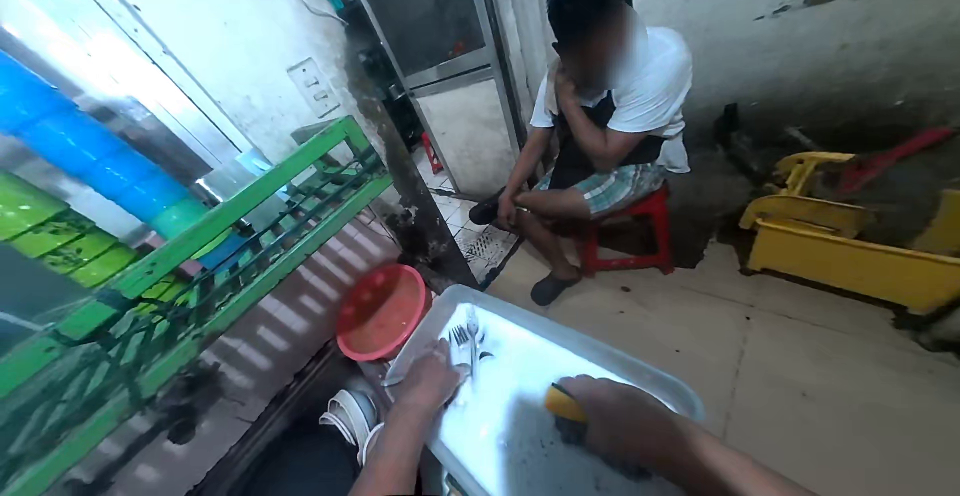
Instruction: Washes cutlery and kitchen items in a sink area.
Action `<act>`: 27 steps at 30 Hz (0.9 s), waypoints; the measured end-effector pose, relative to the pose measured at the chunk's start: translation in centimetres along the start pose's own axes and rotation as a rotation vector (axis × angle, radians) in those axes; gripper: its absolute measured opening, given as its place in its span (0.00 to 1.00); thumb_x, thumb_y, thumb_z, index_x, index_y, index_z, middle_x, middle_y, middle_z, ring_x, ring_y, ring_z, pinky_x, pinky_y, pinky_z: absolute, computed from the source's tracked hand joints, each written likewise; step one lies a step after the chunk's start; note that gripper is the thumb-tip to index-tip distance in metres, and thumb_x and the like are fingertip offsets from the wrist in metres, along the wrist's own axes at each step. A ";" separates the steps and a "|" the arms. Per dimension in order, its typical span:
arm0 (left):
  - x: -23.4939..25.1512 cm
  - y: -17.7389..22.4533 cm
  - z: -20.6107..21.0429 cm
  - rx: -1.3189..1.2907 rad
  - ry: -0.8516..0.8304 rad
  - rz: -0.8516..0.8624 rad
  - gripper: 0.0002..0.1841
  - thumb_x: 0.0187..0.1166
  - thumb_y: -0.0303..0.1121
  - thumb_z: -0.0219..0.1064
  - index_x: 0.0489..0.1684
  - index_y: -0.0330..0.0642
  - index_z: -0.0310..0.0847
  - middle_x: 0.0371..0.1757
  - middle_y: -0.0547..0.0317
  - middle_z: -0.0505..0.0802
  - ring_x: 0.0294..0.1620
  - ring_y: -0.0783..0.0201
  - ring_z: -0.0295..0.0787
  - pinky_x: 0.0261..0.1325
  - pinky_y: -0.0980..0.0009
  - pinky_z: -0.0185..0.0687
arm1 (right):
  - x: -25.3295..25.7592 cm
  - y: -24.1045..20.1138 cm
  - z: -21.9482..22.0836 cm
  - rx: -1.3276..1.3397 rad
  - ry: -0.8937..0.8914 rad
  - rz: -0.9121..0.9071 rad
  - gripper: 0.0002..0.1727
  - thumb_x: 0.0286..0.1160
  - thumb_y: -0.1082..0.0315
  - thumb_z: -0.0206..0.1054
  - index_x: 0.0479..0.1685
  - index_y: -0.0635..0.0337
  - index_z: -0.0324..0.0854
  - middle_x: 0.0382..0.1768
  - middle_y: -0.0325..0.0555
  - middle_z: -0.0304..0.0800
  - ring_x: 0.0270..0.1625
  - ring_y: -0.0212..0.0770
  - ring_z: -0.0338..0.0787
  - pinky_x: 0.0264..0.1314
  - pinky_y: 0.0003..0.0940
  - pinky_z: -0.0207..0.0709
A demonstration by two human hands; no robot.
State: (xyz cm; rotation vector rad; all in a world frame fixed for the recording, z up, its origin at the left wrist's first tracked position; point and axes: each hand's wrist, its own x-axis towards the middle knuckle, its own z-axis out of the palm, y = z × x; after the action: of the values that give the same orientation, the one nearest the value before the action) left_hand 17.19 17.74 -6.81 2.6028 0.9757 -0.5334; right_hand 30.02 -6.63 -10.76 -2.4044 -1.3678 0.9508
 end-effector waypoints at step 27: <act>0.0 9.9 8.0 -0.239 0.150 -0.284 0.56 0.71 0.63 0.67 0.97 0.42 0.41 0.96 0.35 0.43 0.94 0.33 0.43 0.84 0.29 0.53 | 0.0 -0.4 0.2 -0.104 -0.029 -0.011 0.33 0.67 0.60 0.78 0.75 0.60 0.77 0.68 0.65 0.84 0.71 0.70 0.82 0.64 0.68 0.78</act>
State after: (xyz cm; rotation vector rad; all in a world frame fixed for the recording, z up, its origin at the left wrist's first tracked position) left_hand 21.98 7.35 -12.30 2.3318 1.3790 -0.2679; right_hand 29.63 -6.42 -10.70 -2.4649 -1.4735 0.9377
